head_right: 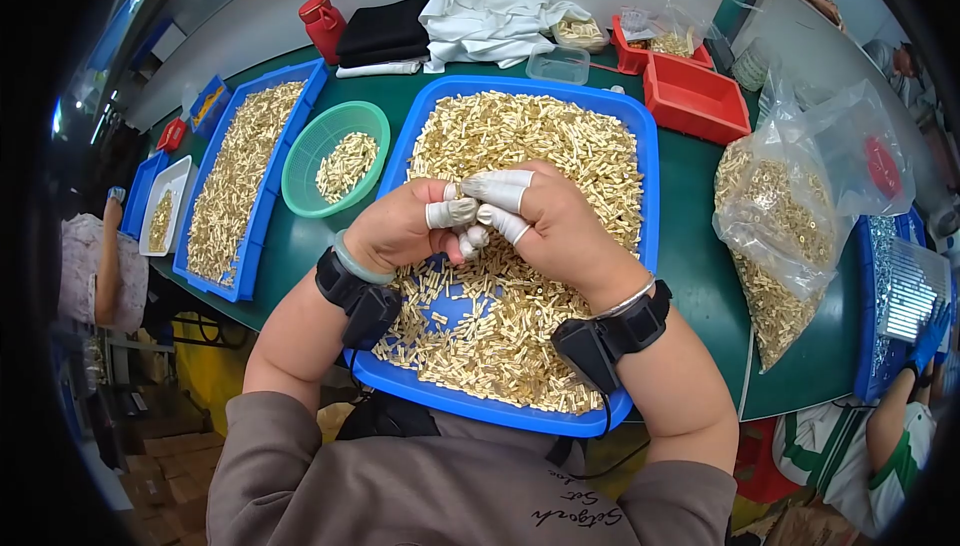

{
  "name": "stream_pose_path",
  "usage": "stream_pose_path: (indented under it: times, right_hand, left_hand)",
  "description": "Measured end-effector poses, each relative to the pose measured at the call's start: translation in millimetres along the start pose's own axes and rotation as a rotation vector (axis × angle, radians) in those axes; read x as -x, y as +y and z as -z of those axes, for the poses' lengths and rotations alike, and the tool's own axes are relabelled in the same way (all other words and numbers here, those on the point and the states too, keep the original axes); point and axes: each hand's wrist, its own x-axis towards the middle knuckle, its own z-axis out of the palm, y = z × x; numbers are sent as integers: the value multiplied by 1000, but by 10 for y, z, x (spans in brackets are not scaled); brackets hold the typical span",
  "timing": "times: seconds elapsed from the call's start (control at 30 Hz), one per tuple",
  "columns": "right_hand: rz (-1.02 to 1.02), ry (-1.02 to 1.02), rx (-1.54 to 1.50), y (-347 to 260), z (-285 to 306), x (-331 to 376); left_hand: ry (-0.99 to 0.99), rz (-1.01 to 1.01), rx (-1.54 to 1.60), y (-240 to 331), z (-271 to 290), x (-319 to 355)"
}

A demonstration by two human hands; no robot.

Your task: The person picks up small metal parts from a blue tray, inspects them while holding them together, and then places the gathered parts into a green bowl.

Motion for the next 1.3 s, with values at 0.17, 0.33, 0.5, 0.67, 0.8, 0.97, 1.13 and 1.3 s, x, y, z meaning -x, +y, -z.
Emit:
stream_pose_path:
  times: [0.17, 0.33, 0.5, 0.67, 0.8, 0.97, 1.13, 1.3]
  right_hand:
    - [-51, -48, -39, -4, -6, 23]
    - [-32, -109, -54, -45, 17, 14]
    - [-94, -53, -162, -79, -5, 4]
    - [-55, -123, -146, -32, 14, 17]
    - [-55, -149, -144, -40, 35, 8]
    - [8, -173, -145, -40, 51, 15]
    - [-49, -141, -179, -87, 20, 8]
    - [-89, -87, -99, -27, -6, 12]
  left_hand:
    - [-73, 32, -18, 35, 13, 24]
    - [-65, 14, -10, -10, 21, 17]
    - [-59, -7, -5, -12, 20, 11]
    - [-112, 8, -15, 1, 42, 18]
    - [-150, 19, -25, -3, 56, 24]
    - [-180, 9, -21, -32, 22, 33]
    - [-119, 17, 9, -26, 17, 30]
    - [0, -29, -5, 6, -18, 20]
